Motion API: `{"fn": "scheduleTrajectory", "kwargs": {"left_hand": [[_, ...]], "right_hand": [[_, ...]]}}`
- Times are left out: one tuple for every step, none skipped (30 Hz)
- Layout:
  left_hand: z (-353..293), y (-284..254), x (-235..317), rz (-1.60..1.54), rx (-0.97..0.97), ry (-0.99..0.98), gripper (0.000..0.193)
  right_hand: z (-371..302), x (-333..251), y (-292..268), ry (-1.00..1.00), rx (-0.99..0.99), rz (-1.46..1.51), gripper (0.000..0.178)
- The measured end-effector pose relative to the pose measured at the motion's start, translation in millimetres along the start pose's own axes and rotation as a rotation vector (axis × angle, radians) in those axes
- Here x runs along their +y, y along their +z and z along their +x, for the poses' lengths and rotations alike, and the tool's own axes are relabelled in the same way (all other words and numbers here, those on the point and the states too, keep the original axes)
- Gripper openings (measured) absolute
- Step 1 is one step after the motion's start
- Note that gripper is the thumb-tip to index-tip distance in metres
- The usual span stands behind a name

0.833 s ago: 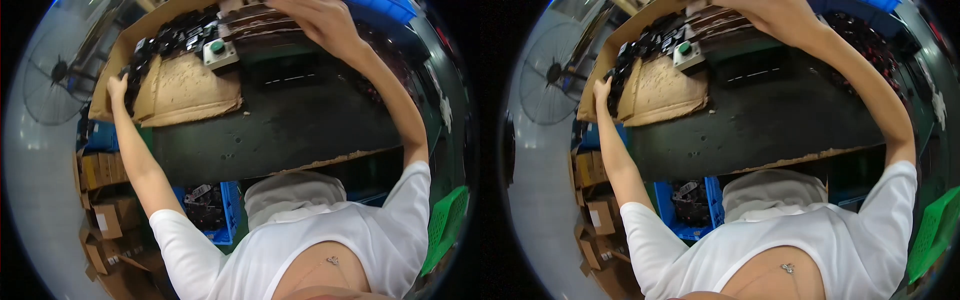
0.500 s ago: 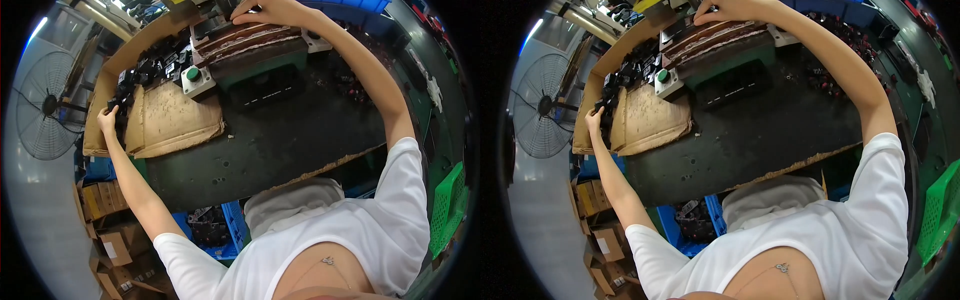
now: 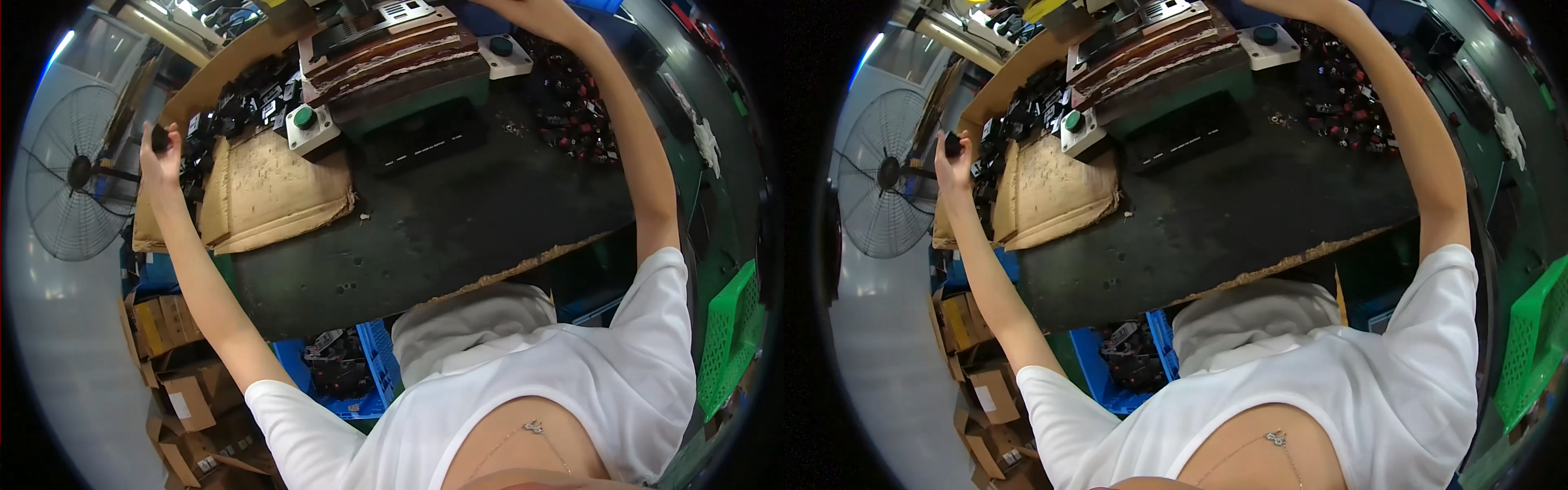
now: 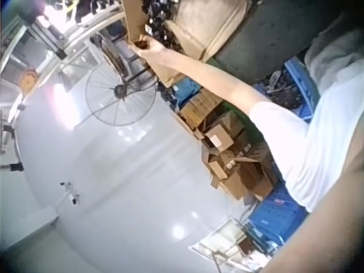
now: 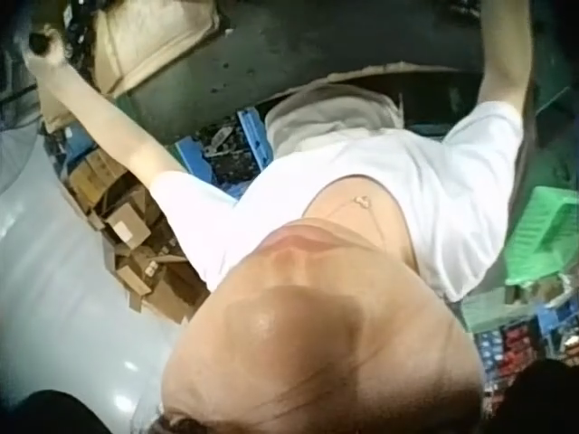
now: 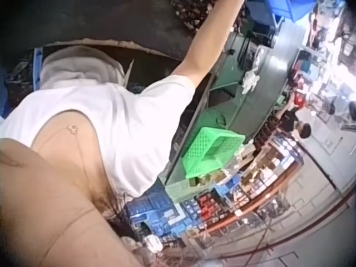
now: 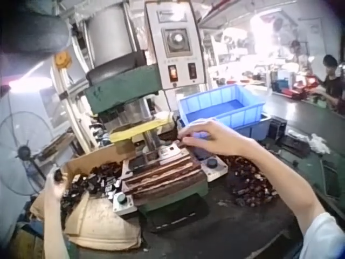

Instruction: Assembling internal components into electronic housings and using a press machine to secure them.

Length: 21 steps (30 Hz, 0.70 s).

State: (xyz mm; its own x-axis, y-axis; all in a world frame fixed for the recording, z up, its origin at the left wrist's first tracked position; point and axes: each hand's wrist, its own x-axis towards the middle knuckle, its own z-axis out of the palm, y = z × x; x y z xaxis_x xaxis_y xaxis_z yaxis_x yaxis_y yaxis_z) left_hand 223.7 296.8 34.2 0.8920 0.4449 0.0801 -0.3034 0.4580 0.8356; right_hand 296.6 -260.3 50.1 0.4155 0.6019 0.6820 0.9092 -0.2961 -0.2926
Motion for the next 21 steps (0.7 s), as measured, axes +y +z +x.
{"fn": "scheduleTrajectory", "kwargs": {"left_hand": [[1.6, 2.3, 3.3, 0.005, 0.002, 0.007, 0.024], [3.4, 19.4, -8.6, 0.122, -0.136, -0.058, 0.022], [-0.2, 36.3, -17.0, 0.243, -0.273, -0.118, 0.021], [-10.8, 63.9, -34.2, 0.399, -0.336, -0.098, 0.017], [-24.6, 93.7, -52.2, 0.556, -0.403, -0.074, 0.014], [-33.1, 111.8, -57.4, 0.771, -0.462, -0.090, 0.016], [-45.1, 130.5, -70.0, 0.816, -0.517, -0.061, 0.022], [-59.3, 143.7, -80.4, 0.815, -0.514, 0.006, 0.026], [-72.8, 150.4, -83.8, 0.821, -0.498, 0.075, 0.030], [-79.4, 156.6, -85.1, 0.829, -0.509, 0.069, 0.030], [-82.3, 163.1, -87.6, 0.775, -0.543, 0.085, 0.033], [-84.8, 169.6, -91.6, 0.719, -0.579, 0.100, 0.037], [-89.3, 176.4, -97.8, 0.719, -0.594, 0.093, 0.037], [-94.3, 182.8, -100.8, 0.776, -0.566, 0.132, 0.040], [-94.8, 188.3, -102.8, 0.832, -0.539, 0.173, 0.042], [-89.1, 186.8, -108.2, 0.865, -0.615, 0.223, 0.045], [-89.7, 190.6, -113.1, 0.860, -0.648, 0.275, 0.046], [-91.3, 194.1, -116.3, 0.887, -0.651, 0.305, 0.046], [-94.4, 198.0, -121.3, 0.913, -0.652, 0.336, 0.047], [-96.2, 204.9, -125.8, 0.912, -0.657, 0.335, 0.047], [-95.9, 211.4, -130.8, 0.949, -0.663, 0.342, 0.045]], "right_hand": [[-9.6, 7.3, -9.9, 0.002, -0.052, -0.025, 0.026], [-18.3, 15.5, -15.3, 0.018, -0.108, -0.061, 0.024], [-23.6, 15.6, -15.6, 0.023, -0.106, -0.065, 0.024], [-32.1, 14.6, -18.3, 0.131, -0.070, -0.072, 0.022], [-42.2, 17.1, -22.6, 0.241, -0.029, -0.079, 0.021], [-49.6, 21.6, -25.6, 0.277, -0.011, -0.066, 0.019], [-59.1, 28.6, -29.4, 0.297, -0.003, -0.080, 0.019], [-67.8, 35.6, -32.2, 0.324, 0.010, -0.087, 0.018], [-72.9, 41.8, -30.4, 0.343, 0.021, -0.080, 0.017], [-77.3, 47.5, -29.1, 0.356, 0.022, -0.091, 0.017], [-81.3, 53.6, -30.1, 0.369, 0.028, -0.094, 0.017], [-85.4, 59.2, -31.8, 0.383, 0.022, -0.132, 0.018], [-90.9, 63.7, -34.4, 0.397, 0.015, -0.171, 0.018], [-92.6, 64.6, -36.8, 0.404, 0.024, -0.172, 0.018], [-94.7, 64.6, -40.2, 0.464, -0.031, -0.229, 0.017], [-96.9, 63.9, -42.9, 0.524, -0.088, -0.286, 0.017], [-98.7, 61.6, -40.1, 0.530, -0.083, -0.282, 0.017], [-99.3, 57.9, -35.7, 0.581, -0.094, -0.293, 0.016], [-99.5, 56.5, -31.5, 0.630, -0.106, -0.303, 0.015], [-99.1, 55.6, -29.2, 0.554, -0.142, -0.363, 0.014], [-97.5, 49.6, -25.0, 0.608, -0.167, -0.349, 0.015]]}}
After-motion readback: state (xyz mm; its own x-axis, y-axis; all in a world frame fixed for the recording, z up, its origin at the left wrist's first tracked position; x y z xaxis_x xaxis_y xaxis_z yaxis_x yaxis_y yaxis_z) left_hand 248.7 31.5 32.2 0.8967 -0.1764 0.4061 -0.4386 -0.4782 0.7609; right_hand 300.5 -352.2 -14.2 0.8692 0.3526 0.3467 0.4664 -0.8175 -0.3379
